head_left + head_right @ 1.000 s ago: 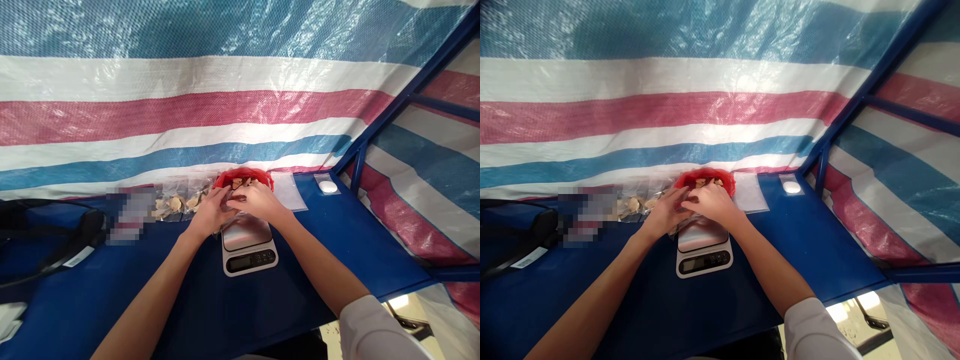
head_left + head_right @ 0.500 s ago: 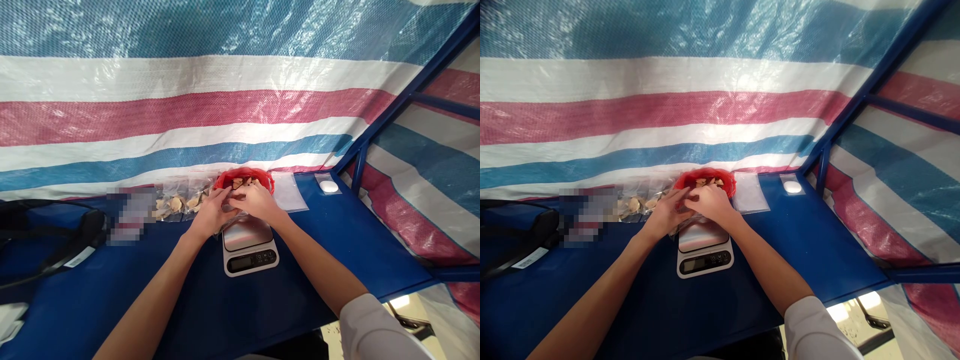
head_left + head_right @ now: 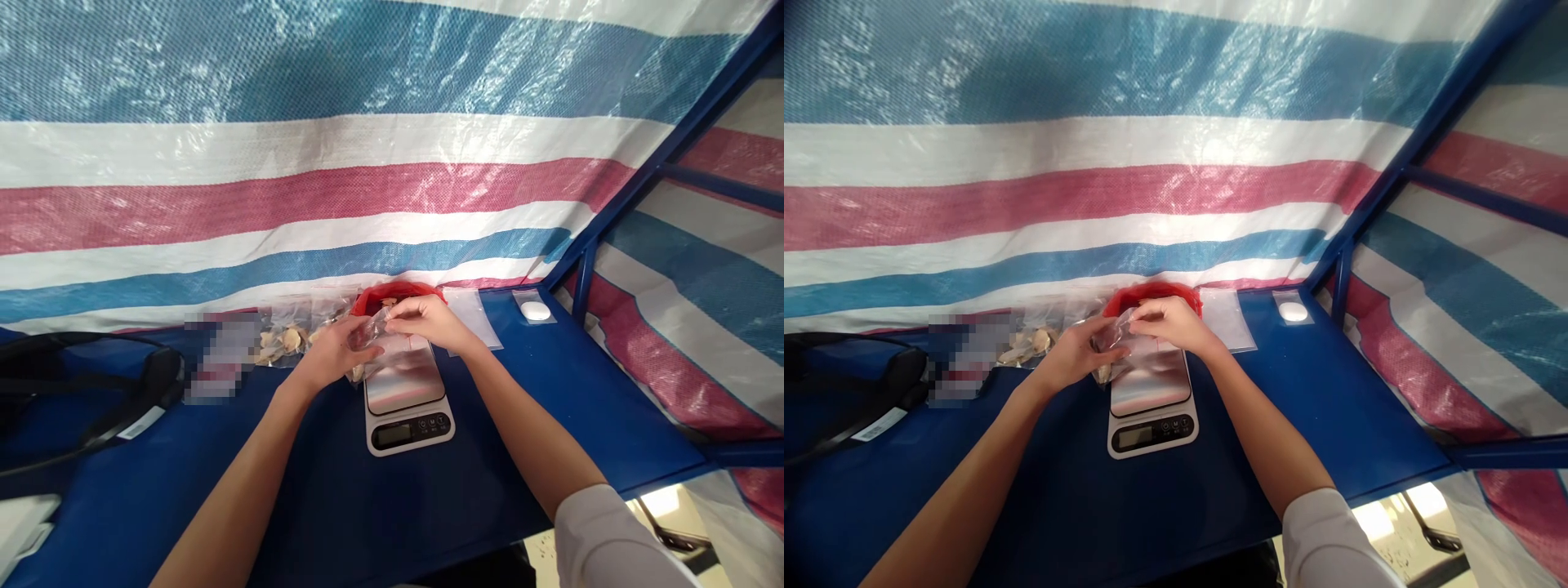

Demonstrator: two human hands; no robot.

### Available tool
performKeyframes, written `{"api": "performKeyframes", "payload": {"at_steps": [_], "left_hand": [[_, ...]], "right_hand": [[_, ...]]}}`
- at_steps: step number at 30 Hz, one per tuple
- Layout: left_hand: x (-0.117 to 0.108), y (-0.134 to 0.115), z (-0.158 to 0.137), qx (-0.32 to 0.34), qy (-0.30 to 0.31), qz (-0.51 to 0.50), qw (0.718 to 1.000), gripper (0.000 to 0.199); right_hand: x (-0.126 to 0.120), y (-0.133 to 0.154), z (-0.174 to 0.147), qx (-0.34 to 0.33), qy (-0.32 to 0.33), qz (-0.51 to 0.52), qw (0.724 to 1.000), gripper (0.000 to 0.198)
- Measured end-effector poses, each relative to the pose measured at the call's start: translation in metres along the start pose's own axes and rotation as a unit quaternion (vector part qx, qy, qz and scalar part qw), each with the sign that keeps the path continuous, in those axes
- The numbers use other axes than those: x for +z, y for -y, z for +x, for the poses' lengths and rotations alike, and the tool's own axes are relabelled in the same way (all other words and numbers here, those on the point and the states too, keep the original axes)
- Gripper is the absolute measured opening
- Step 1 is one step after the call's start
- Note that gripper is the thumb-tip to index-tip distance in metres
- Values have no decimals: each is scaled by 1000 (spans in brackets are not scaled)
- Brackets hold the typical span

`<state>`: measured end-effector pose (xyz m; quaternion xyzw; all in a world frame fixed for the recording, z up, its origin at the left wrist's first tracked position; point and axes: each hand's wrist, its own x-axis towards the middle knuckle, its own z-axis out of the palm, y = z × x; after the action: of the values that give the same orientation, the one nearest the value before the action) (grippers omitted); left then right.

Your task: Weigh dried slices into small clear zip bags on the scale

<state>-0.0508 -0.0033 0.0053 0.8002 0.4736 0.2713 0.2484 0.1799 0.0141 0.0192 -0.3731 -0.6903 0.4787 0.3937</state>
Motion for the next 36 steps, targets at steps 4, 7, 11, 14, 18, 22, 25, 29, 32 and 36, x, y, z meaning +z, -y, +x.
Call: {"api": "performKeyframes", "payload": {"at_steps": [4, 7, 11, 14, 18, 22, 25, 29, 32, 36], "left_hand": [[-17, -5, -2, -36, 36, 7, 999, 49], [-28, -6, -2, -62, 47, -2, 997, 47], [-36, -3, 0, -79, 41, -44, 995, 46], [-39, 4, 3, -86, 19, -75, 993, 48], [-44, 10, 9, -91, -8, -73, 993, 50], [-56, 5, 18, -90, -8, -70, 993, 49], [-65, -4, 26, -94, 16, -76, 993, 45], [-72, -10, 37, -111, 28, -82, 990, 45], [-72, -6, 43, -124, -11, -107, 986, 53], [-71, 3, 48, -138, -87, -153, 975, 60]], "right_hand": [[-8, 3, -4, -3, 4, 33, 999, 30], [-13, 3, -5, -6, -6, 49, 999, 32], [-18, -1, -4, -26, -32, 65, 997, 31], [-18, -7, 1, -20, -47, 80, 995, 32], [-18, -16, 12, 17, -60, 139, 988, 36], [-20, -22, 26, 33, -117, 187, 975, 39], [-21, -23, 36, 38, -132, 197, 971, 42], [-18, -24, 45, 59, -112, 189, 974, 42], [-18, -28, 47, 68, -110, 189, 973, 40], [-20, -37, 49, 76, -108, 179, 975, 36]]}}
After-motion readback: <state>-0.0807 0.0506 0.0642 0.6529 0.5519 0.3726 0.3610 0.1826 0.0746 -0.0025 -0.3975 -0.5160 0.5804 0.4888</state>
